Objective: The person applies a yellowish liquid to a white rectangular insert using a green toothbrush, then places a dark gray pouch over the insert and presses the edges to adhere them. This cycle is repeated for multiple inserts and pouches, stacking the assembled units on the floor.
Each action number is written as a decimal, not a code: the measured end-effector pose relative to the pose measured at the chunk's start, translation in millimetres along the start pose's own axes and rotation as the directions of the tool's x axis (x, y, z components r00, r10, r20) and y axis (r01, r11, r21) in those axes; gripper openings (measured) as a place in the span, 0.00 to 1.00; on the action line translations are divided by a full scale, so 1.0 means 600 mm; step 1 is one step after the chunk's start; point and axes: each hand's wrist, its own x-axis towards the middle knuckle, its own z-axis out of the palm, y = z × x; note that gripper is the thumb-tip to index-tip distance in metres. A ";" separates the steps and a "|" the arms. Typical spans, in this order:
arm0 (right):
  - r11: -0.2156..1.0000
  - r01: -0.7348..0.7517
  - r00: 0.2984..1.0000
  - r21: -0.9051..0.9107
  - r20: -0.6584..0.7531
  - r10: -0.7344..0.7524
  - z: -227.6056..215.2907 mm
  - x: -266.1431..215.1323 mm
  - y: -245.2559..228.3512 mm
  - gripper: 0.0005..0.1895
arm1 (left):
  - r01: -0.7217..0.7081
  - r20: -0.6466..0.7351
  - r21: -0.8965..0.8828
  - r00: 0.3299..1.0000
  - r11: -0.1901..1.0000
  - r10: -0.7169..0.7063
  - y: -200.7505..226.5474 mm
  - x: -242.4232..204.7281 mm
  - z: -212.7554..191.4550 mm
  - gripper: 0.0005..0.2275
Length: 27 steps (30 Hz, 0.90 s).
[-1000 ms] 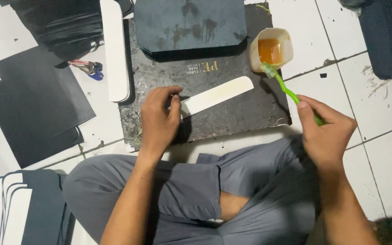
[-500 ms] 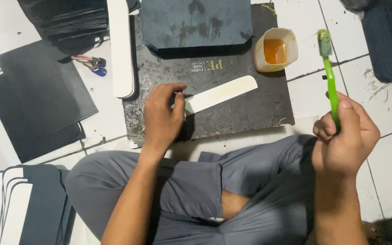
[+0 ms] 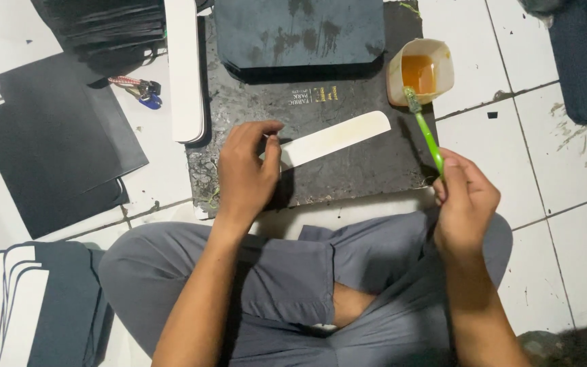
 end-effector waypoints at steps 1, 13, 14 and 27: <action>1.000 0.000 1.000 -0.001 0.000 0.000 0.016 -0.008 -0.003 0.12 | 0.000 0.000 -0.001 1.000 1.000 0.000 -0.008 -0.001 0.005 0.08; 0.698 0.431 0.897 -0.572 0.192 -0.397 0.103 -0.078 0.014 0.13 | -0.017 -0.200 -0.034 0.980 0.999 0.009 -0.023 0.001 -0.001 0.10; 0.587 0.449 0.868 -0.674 0.172 -0.466 0.102 -0.079 0.023 0.13 | -0.023 -0.227 -0.038 0.974 0.999 0.014 -0.022 0.001 -0.002 0.10; 0.488 0.517 0.816 -0.703 0.233 -0.529 0.189 -0.151 0.025 0.19 | -0.026 -0.352 -0.102 0.936 0.994 -0.011 -0.008 0.010 -0.026 0.10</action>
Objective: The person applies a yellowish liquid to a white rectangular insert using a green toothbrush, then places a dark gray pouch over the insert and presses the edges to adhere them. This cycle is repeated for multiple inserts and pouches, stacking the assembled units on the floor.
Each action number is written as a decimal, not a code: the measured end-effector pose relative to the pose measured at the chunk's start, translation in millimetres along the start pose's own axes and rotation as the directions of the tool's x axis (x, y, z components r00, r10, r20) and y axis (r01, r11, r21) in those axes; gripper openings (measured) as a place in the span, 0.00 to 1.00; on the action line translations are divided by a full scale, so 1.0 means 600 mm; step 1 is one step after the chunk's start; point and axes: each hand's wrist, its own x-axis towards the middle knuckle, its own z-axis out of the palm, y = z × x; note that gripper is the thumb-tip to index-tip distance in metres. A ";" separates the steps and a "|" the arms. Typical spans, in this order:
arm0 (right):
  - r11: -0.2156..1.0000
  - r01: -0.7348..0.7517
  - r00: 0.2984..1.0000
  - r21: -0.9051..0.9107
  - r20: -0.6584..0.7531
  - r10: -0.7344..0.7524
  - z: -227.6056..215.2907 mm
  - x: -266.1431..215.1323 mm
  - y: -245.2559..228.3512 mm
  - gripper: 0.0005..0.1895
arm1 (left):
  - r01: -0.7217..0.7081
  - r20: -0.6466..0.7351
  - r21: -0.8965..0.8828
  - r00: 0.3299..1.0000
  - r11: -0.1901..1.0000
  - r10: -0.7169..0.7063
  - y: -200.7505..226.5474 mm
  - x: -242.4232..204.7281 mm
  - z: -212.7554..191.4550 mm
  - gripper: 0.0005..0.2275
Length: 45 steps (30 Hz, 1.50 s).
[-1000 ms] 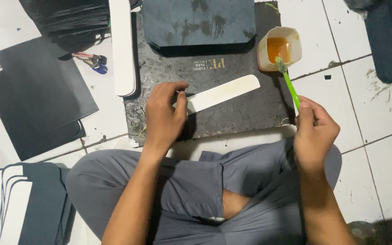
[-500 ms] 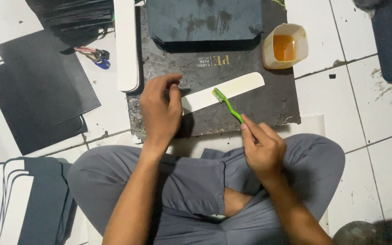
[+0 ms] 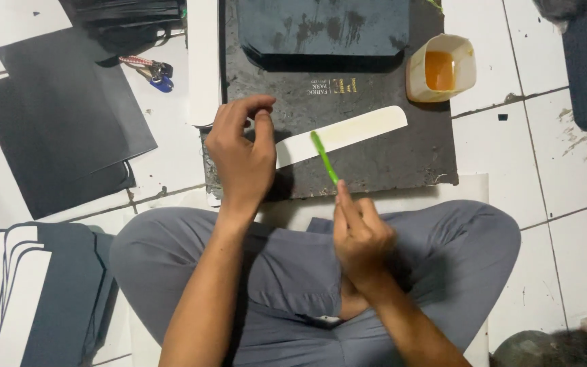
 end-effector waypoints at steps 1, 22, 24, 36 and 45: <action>1.000 0.002 1.000 0.000 0.002 -0.002 -0.002 0.004 -0.015 0.19 | 0.002 -0.002 0.000 1.000 1.000 -0.002 0.001 0.000 -0.001 0.10; 0.973 0.068 0.997 0.219 0.023 -0.075 0.004 0.004 0.010 0.16 | 0.075 -0.094 -0.073 0.992 0.995 -0.082 0.003 0.014 -0.022 0.10; 0.995 0.049 0.999 0.085 -0.012 -0.048 -0.008 0.012 0.025 0.16 | 0.088 -0.121 -0.093 0.988 0.992 -0.098 0.005 0.016 -0.026 0.10; 0.986 0.150 0.987 0.075 0.053 -0.154 -0.020 0.040 0.012 0.17 | 0.179 -0.118 -0.272 0.969 0.945 -0.218 0.008 0.026 -0.049 0.07; 0.964 0.243 0.952 0.106 0.163 -0.258 -0.025 0.017 0.031 0.20 | 0.199 -0.104 -0.268 0.967 0.943 -0.234 -0.004 0.024 -0.046 0.06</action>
